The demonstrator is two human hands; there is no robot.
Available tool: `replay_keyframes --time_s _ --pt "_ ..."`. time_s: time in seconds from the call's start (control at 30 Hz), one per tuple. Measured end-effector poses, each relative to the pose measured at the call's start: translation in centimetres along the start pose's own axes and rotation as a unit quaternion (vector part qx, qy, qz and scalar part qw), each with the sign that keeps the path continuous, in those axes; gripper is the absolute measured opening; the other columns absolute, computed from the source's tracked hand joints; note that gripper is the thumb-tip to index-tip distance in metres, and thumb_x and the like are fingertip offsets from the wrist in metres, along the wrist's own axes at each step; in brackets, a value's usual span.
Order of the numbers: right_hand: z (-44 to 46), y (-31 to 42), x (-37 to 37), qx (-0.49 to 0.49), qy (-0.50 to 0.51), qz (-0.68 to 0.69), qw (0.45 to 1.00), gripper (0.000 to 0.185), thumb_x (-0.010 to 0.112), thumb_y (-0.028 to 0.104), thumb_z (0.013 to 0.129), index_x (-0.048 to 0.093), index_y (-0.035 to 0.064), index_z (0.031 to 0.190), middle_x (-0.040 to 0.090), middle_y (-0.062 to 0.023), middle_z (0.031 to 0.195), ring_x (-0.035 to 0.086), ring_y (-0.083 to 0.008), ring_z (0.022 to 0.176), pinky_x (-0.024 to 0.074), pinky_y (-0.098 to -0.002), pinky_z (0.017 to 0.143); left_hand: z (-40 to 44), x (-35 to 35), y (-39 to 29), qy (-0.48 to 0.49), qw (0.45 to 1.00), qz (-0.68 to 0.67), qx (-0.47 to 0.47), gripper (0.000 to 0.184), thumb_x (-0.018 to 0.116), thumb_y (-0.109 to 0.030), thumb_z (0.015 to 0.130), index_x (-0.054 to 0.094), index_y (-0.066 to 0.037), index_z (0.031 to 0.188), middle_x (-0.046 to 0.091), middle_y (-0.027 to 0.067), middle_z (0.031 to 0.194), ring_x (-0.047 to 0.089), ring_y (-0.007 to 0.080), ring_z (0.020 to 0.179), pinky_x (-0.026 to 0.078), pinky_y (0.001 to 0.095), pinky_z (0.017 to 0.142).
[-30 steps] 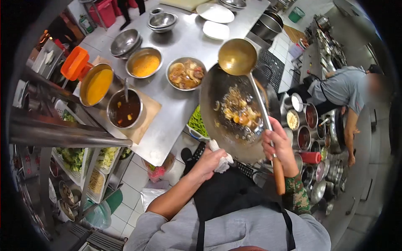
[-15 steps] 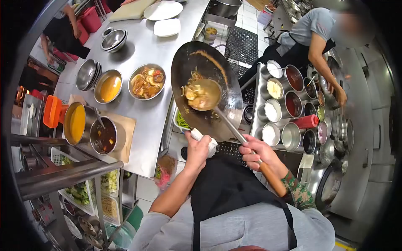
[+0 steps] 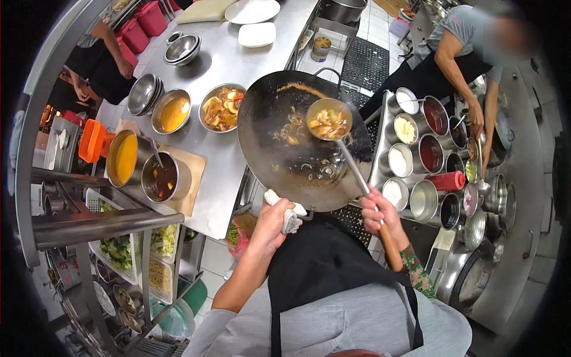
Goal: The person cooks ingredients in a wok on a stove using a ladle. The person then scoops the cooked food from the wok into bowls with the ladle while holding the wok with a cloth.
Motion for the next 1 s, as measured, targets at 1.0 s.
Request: replay_keyframes --time_s 1.0 --pt "0.6 1.7 2.3 -0.011 -0.014 -0.065 0.998 0.033 0.044 0.011 0.102 0.045 0.0188 0.134 0.044 -0.0007 0.075 0.039 -0.0061 0.045 0.0387 -0.0257 0.032 1.5 -0.4 -0.1 0.000 0.999 0.016 0.042 0.031 0.059 -0.006 0.083 0.055 -0.001 0.114 0.066 0.0111 0.096 0.068 0.0232 0.073 0.058 0.0356 0.054"
Point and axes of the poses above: each hand's wrist, its own z-axis towards the middle knuckle, its own x-axis out of the palm, y = z × x, the point moved 7 cm from there along z, towards the middle knuckle
